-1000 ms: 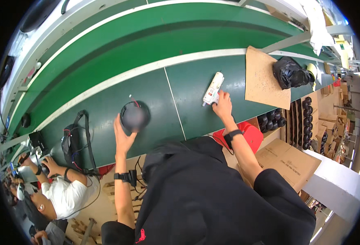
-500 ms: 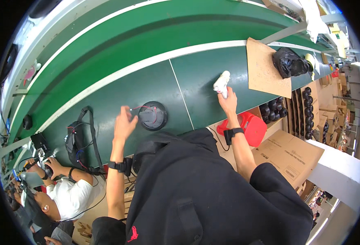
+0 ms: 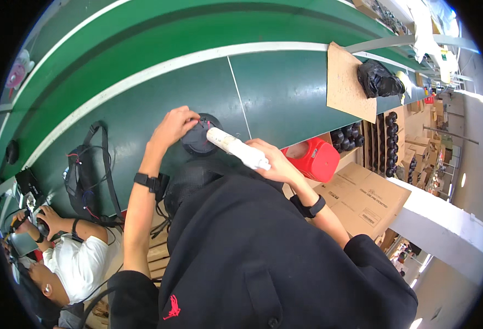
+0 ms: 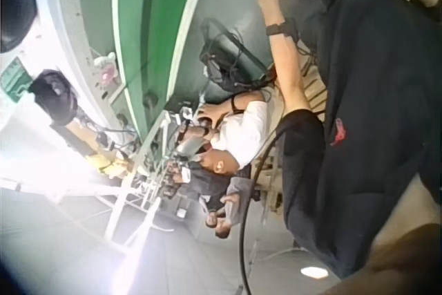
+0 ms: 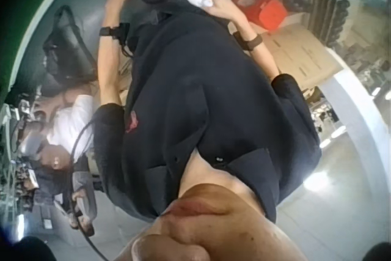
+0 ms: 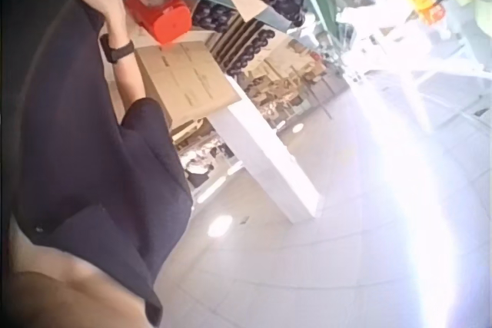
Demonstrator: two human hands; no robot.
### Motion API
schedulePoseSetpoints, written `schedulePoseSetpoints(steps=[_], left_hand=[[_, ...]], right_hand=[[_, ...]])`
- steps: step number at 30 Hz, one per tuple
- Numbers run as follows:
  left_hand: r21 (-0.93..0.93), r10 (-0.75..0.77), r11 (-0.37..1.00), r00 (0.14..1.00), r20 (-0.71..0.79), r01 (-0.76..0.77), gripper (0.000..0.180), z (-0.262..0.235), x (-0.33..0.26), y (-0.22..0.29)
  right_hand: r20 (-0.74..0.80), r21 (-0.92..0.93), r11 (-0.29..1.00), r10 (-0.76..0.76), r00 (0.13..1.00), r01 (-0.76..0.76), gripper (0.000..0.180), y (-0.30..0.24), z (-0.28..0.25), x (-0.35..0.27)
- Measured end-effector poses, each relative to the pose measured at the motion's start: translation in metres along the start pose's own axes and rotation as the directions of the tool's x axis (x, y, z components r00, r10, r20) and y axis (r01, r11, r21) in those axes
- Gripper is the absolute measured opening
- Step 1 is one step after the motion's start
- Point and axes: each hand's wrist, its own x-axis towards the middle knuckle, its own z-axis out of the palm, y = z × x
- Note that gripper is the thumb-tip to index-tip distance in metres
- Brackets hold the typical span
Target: Apply hot glue and secure wiring within plastic housings on a production line.
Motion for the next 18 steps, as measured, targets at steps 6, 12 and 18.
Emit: schedulePoseSetpoints(steps=[6,12,18], left_hand=[[-0.156,-0.051,0.987,0.996,-0.072,0.039,0.019,0.014,-0.015,-0.009],[-0.112,-0.076,0.992,0.98,-0.184,0.056,0.022,0.015,-0.034,-0.009],[0.109,0.133,0.986,0.987,-0.087,-0.123,0.024,0.001,-0.02,-0.006]], right_hand=[[0.017,-0.137,0.99,0.024,1.0,-0.022,0.046,-0.004,0.015,-0.004],[0.099,-0.131,0.986,0.116,0.988,-0.103,0.043,0.002,0.005,-0.005],[0.08,-0.198,0.974,-0.096,0.992,0.11,0.046,0.001,0.016,0.014]])
